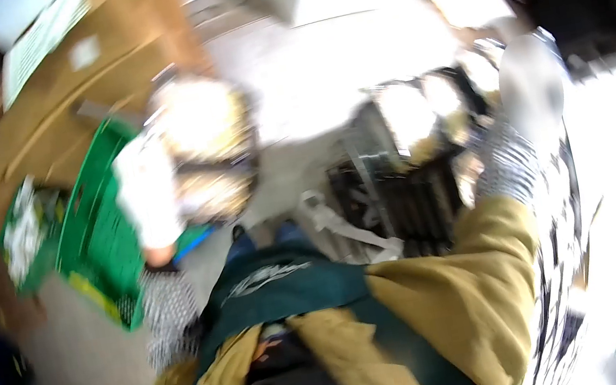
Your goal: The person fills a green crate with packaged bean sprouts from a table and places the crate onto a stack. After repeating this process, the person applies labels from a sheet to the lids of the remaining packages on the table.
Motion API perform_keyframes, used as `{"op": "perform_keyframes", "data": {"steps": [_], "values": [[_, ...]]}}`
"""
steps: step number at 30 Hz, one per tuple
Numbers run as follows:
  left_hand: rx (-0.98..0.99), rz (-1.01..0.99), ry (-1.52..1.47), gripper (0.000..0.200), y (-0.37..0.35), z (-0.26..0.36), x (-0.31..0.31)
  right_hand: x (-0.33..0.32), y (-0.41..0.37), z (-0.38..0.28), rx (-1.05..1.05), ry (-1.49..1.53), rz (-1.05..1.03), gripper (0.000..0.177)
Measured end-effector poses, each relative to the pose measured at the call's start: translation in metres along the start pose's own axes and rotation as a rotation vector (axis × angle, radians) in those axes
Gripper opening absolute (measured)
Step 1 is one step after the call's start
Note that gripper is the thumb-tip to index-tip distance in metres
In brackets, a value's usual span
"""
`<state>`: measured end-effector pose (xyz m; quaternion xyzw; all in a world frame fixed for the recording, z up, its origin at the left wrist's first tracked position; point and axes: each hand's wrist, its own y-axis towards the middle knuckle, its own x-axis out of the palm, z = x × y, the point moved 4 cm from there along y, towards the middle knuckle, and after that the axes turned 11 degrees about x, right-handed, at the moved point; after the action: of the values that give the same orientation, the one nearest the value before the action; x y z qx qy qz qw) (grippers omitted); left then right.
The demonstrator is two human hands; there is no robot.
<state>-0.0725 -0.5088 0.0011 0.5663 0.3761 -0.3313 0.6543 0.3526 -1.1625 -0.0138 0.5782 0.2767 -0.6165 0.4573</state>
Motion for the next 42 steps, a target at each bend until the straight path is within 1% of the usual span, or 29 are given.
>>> {"op": "perform_keyframes", "data": {"steps": [1,2,3,4,6,8,9,11,16,18,20,22,23,24,25,26,28,29,30,31,32,35,36,37,38,39,40,41,42], "values": [[-0.479,0.187,-0.541,0.017,-0.017,-0.015,-0.011,-0.003,-0.013,-0.019,0.044,0.034,0.000,0.034],[-0.382,0.229,-0.286,0.016,-0.032,-0.034,-0.007,-0.007,-0.024,-0.030,0.090,0.068,-0.004,0.034],[-0.375,0.234,-0.204,0.016,-0.046,-0.047,-0.009,-0.012,-0.033,-0.041,0.124,0.105,-0.010,0.034],[-0.282,0.303,-0.130,0.015,-0.061,-0.061,-0.004,-0.012,-0.038,-0.047,0.163,0.129,-0.013,0.034],[-0.469,0.231,-0.180,0.015,-0.089,-0.080,0.004,-0.014,-0.047,-0.049,0.220,0.172,-0.020,0.035],[-0.486,0.217,-0.126,0.016,-0.106,-0.086,0.000,-0.018,-0.053,-0.049,0.256,0.191,-0.020,0.035],[-0.537,0.170,-0.119,0.017,-0.116,-0.092,0.003,-0.019,-0.054,-0.050,0.267,0.196,-0.023,0.035],[-0.592,0.159,-0.128,0.018,-0.126,-0.091,0.004,-0.022,-0.058,-0.050,0.273,0.201,-0.024,0.036],[-0.669,0.122,-0.167,0.020,-0.131,-0.087,0.014,-0.021,-0.054,-0.049,0.268,0.188,-0.026,0.037],[-0.670,0.141,-0.178,0.022,-0.126,-0.082,0.015,-0.015,-0.052,-0.049,0.236,0.162,-0.029,0.037],[-0.610,0.155,-0.166,0.021,-0.117,-0.082,0.014,-0.015,-0.042,-0.041,0.183,0.107,-0.017,0.037],[-0.729,0.140,-0.242,0.020,-0.108,-0.074,-0.002,-0.008,-0.022,-0.020,0.065,0.012,0.006,0.038],[-0.794,0.155,-0.225,0.020,-0.110,-0.078,-0.008,-0.011,-0.010,-0.010,0.007,-0.024,0.024,0.038],[-0.781,0.171,-0.222,0.022,-0.121,-0.095,-0.008,-0.021,0.007,-0.001,-0.031,-0.046,0.056,0.038],[-0.727,0.249,-0.227,0.022,-0.125,-0.100,-0.009,-0.018,0.036,0.003,-0.044,-0.067,0.081,0.038],[-0.722,0.312,-0.220,0.022,-0.143,-0.130,-0.011,-0.041,0.049,-0.004,-0.035,-0.080,0.142,0.038],[-0.762,0.359,-0.147,0.022,-0.162,-0.175,-0.027,-0.088,0.056,-0.028,0.046,-0.094,0.299,0.039],[-0.852,0.388,-0.111,0.022,-0.177,-0.202,-0.037,-0.116,0.041,-0.049,0.023,-0.063,0.388,0.039],[-0.930,0.420,-0.087,0.022,-0.190,-0.231,-0.045,-0.139,0.016,-0.074,-0.074,-0.013,0.465,0.039],[-0.967,0.448,-0.042,0.021,-0.208,-0.260,-0.047,-0.173,-0.025,-0.106,-0.286,0.025,0.522,0.038],[-0.959,0.476,0.044,0.021,-0.220,-0.243,-0.037,-0.131,-0.037,-0.109,-0.426,0.187,0.453,0.033],[-1.024,0.376,0.169,0.021,-0.274,-0.291,-0.009,-0.168,-0.223,-0.201,-0.757,0.448,0.441,0.025],[-1.036,0.343,0.200,0.020,-0.291,-0.325,0.010,-0.177,-0.272,-0.248,-0.886,0.491,0.436,0.022],[-1.038,0.330,0.244,0.019,-0.306,-0.354,0.032,-0.156,-0.295,-0.295,-0.817,0.396,0.188,0.019],[-1.125,0.297,0.221,0.019,-0.325,-0.386,0.056,-0.161,-0.372,-0.340,-0.982,0.600,0.030,0.019],[-1.143,0.307,0.201,0.020,-0.340,-0.407,0.070,-0.158,-0.424,-0.377,-1.088,0.566,0.017,0.019],[-1.173,0.305,0.168,0.021,-0.361,-0.434,0.097,-0.129,-0.476,-0.426,-1.136,0.552,-0.093,0.019],[-1.232,0.340,0.045,0.022,-0.387,-0.455,0.127,-0.100,-0.528,-0.474,-1.177,0.536,-0.207,0.019],[-1.287,0.376,-0.074,0.023,-0.410,-0.478,0.148,-0.067,-0.580,-0.516,-1.278,0.624,-0.326,0.017]]}}
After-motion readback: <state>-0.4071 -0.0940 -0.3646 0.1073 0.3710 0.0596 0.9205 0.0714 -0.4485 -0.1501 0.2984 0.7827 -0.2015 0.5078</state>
